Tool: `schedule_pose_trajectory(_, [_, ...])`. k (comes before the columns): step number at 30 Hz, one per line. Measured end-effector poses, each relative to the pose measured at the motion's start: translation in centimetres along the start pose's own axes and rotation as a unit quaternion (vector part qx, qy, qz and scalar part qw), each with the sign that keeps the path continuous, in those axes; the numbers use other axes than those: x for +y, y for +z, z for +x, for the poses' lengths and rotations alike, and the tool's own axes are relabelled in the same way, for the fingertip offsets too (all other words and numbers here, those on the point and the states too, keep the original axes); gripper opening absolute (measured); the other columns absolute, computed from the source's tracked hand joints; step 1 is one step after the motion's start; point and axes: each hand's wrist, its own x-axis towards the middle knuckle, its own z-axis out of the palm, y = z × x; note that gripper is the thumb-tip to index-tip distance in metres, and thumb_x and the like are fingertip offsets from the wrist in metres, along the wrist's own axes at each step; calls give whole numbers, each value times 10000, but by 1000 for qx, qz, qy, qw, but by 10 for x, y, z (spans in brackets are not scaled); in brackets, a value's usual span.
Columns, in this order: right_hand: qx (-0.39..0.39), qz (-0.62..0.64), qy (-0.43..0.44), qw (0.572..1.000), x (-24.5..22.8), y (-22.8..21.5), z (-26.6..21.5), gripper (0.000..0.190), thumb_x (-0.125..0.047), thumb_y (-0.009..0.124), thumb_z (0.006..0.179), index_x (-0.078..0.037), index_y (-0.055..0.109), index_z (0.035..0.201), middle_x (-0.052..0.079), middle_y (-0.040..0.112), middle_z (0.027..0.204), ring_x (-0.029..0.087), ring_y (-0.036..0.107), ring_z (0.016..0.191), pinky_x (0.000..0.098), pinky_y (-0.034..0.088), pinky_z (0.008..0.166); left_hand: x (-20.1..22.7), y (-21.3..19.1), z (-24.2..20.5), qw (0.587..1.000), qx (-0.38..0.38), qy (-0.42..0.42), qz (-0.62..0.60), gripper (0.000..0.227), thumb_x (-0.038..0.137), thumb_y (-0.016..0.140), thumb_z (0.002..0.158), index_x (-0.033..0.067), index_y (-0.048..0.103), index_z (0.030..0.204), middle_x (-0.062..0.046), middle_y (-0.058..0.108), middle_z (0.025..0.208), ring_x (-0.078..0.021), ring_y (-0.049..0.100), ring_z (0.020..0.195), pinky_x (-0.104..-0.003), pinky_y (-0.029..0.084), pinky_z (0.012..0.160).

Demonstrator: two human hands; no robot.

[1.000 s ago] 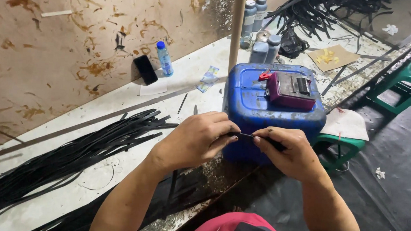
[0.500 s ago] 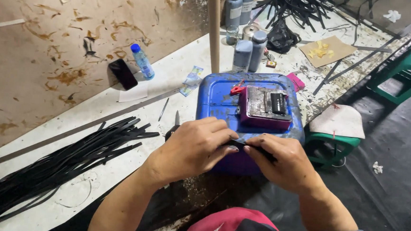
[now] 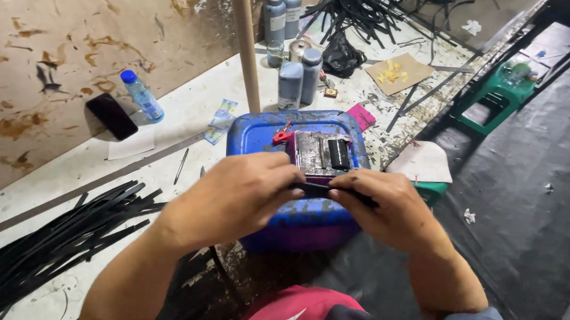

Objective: The person picks up black rubber strips from a table, runs them through a small manual device on a blue container, and then hangs the processed strips on a wall rack using clothespins. The person repeats this process for multiple strips.

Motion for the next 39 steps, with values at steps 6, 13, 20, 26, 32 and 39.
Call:
schedule_pose_trajectory(6, [-14,-45,57,997,11,-16,6,111,-124,739,918,-40,712,985,33,741,819,152,654,658,286,517,639,-34,-31,-14,999,30,-44,-1,217,286,650,973,94,694,1064,-83,716,951,-284,682,842,-423,510,699])
schedule_pose_trajectory(13, [-60,-27,61,996,20,-12,33,162,-160,694,950,-48,708,1066,58,772,912,198,724,719,322,546,663,-53,-30,6,999,2,-16,-35,166,221,624,987,88,716,1019,-71,713,917,-311,677,761,-470,499,665])
schedule_pose_trajectory(20, [-56,-2,102,993,31,6,44,138,-148,690,954,-53,724,1049,44,777,921,177,736,808,313,554,761,-60,5,28,997,13,23,-66,206,280,636,996,82,688,1019,-96,724,911,-325,686,822,-460,500,676])
schedule_pose_trajectory(26, [-11,31,67,997,42,-12,46,27,-17,716,926,-16,717,899,113,695,770,267,652,631,356,539,613,-70,-3,24,996,18,-24,-88,97,162,609,956,100,679,984,-115,614,785,-382,674,769,-445,539,615])
schedule_pose_trajectory(32, [2,-16,60,998,62,4,44,41,-67,754,918,-42,724,904,96,651,815,260,610,698,346,522,627,-70,27,37,996,32,-4,-88,111,197,642,943,117,697,996,-61,627,802,-318,691,786,-385,548,631])
schedule_pose_trajectory(39, [7,-46,40,998,89,14,35,12,-41,749,917,-37,750,928,105,705,845,299,661,770,381,547,679,-81,52,39,996,59,-11,-67,85,153,640,944,110,707,974,-65,614,856,-312,672,829,-376,557,665])
